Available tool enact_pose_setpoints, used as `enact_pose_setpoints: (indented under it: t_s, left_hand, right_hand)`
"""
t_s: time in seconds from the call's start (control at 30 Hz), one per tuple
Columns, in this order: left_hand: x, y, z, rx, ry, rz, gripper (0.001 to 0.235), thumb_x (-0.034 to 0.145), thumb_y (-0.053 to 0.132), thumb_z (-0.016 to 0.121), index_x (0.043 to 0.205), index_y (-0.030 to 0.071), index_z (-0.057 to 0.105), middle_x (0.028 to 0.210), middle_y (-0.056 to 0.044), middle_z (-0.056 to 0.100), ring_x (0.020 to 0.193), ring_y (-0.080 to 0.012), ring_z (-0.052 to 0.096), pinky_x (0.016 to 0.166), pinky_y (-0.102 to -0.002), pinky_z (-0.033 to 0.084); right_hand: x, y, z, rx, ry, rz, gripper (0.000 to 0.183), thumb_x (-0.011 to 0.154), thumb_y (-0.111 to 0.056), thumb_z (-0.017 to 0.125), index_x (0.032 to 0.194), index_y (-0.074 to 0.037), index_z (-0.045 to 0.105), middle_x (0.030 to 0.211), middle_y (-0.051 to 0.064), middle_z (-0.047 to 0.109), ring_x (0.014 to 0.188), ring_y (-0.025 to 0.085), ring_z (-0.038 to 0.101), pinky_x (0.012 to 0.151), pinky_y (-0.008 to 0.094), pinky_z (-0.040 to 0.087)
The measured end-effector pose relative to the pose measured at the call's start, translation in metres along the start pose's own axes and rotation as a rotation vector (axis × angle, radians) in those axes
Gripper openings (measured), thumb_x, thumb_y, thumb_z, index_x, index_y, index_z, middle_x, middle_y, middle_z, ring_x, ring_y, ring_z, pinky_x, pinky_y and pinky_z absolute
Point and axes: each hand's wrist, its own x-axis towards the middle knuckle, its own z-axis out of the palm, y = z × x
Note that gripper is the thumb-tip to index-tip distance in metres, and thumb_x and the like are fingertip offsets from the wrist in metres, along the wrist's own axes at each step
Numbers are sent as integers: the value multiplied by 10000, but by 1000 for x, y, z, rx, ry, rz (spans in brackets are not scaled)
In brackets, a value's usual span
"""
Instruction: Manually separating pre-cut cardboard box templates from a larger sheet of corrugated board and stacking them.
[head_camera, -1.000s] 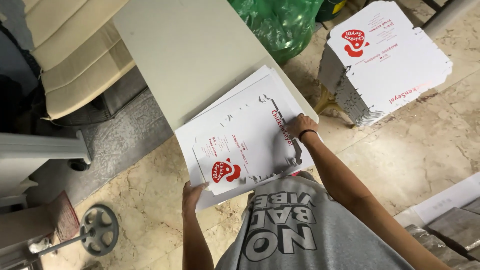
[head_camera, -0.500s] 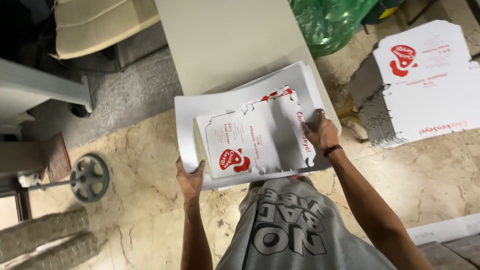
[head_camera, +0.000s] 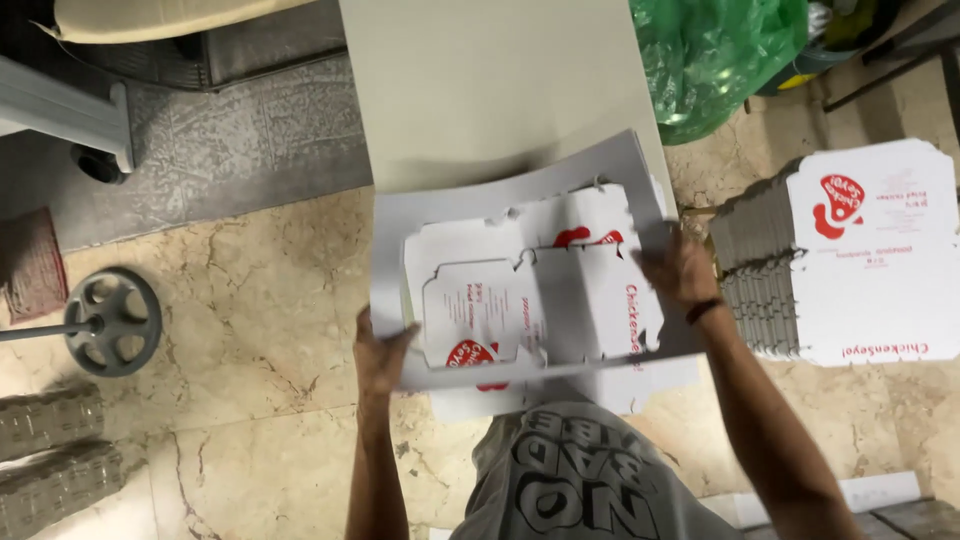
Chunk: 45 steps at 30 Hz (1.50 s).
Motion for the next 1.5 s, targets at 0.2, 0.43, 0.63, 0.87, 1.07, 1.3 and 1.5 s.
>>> enact_pose_setpoints:
  t_s: [0.2,0.43,0.63,0.87,1.07,1.3,1.5]
  left_hand:
    - [128,142,-1,-209,87,345,838,779,229,894,1487,141,457,1435,-306,540,1377,-489,473,1184,-595,359]
    - [274,171,35,-325,121,557,814,769,215,906,1429,86,449,1349,-69,663,1215,-215,656,1067,-315,515]
    - [356,133,109,184,79,282,1055,788,484,823,1583,104,245,1372,-186,547,1214,-390,577,987,-519,503]
    - [315,132,79,662,-186,1050,1042,815,418,836,1625,147,241,1692,-151,211,1558,-369,135,1237,-601,89]
    - [333,73,101,812,-214,1376,836,720,21,786,1502,130,512,1200,-76,626,1296,-331,530,1178,-694,267]
    - [321,88,104,868,-163,1541,979,525,42,885,1448,132,570,1048,-63,614,1142,-315,558,1157,-715,294]
    - [320,81,115,953,-112,1527,1012,430,100,938,1386,103,605,1062,-70,568,1089,-284,547,1177,-677,306]
  right_hand:
    - [192,-58,-44,69,155,-272,779,889,-395,772,1490,-29,437,1230,316,649,1131,527,617,952,621,523]
    - [324,-114,-65,279,241,-236,434,933,-225,839,1228,-15,600,1069,133,741,933,267,716,735,370,627]
    - [373,-68,14,-40,30,33,523,979,-457,714,1327,-88,590,1207,139,601,1083,316,587,879,467,505]
    - [308,-58,20,-417,-86,-638,681,833,-530,734,1385,-154,602,1571,106,432,1494,408,305,1146,690,324]
    - [283,-20,34,-917,44,-791,475,819,-563,699,1178,-250,696,1497,-54,546,1567,272,395,1288,605,246]
    - [288,-11,49,-1103,60,-875,356,829,-589,591,1104,-381,679,1434,-154,547,1554,182,371,1319,633,97]
    - [280,-15,59,-973,69,-964,173,911,-351,549,907,-272,703,1155,-77,658,1398,186,546,1296,668,169]
